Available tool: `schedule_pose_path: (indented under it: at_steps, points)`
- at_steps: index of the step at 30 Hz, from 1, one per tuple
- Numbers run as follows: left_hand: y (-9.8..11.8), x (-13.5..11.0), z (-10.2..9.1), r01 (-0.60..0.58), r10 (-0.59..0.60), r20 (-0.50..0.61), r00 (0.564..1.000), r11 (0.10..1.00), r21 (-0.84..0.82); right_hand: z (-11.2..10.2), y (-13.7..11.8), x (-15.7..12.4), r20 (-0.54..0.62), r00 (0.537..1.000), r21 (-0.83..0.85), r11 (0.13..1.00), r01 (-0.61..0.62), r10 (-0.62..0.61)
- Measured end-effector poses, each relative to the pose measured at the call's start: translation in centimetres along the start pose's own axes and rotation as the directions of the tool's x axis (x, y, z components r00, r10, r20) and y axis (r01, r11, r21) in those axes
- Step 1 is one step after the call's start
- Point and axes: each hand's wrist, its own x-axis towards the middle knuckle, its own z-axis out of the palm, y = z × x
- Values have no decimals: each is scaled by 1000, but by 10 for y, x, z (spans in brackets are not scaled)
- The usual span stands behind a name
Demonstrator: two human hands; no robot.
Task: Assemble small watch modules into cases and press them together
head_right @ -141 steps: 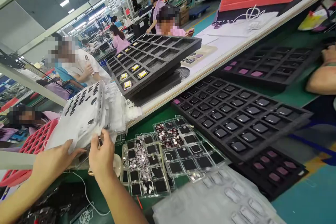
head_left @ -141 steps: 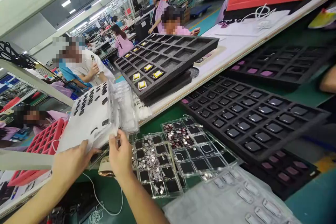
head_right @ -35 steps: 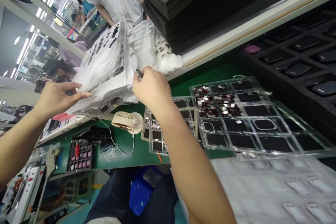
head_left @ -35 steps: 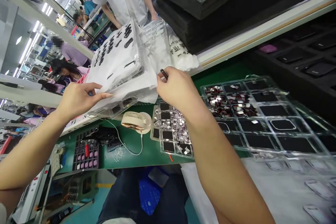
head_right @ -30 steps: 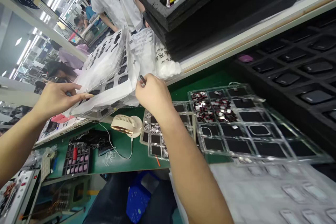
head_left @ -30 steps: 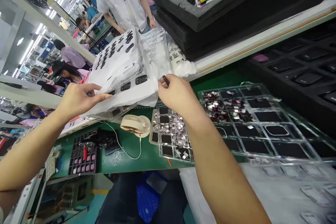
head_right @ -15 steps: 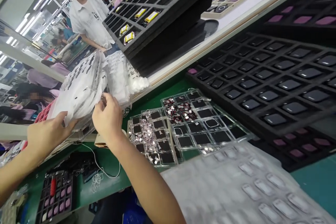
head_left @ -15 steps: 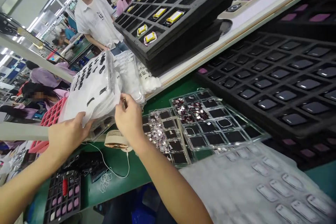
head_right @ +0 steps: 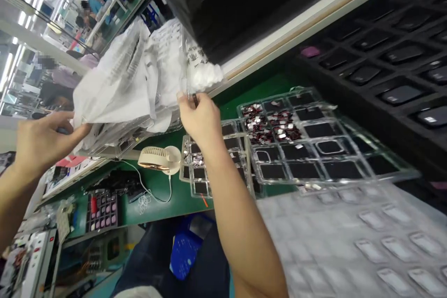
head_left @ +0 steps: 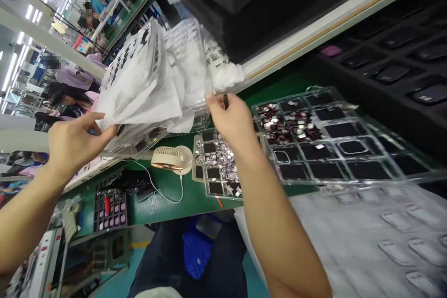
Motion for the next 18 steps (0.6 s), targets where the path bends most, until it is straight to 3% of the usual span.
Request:
schedule_pose_path:
  at_steps: [3,8,11,15,18]
  points:
    - [6,-2,-1,-21,21,24,1000,1000,20,9,3,6,-54,998,80,996,40,-36]
    - [33,-24,11,-105,56,137,989,918,383,15,-9,8,-33,999,53,998,45,-43]
    - [46,-31,17,-155,77,180,981,867,473,11,-19,5,-67,995,51,996,72,-68]
    - [46,-24,17,-129,37,177,984,829,545,2,-34,3,-106,981,133,975,177,-164]
    - [37,-17,15,-116,46,134,990,809,577,-7,-48,7,-74,986,111,981,159,-152]
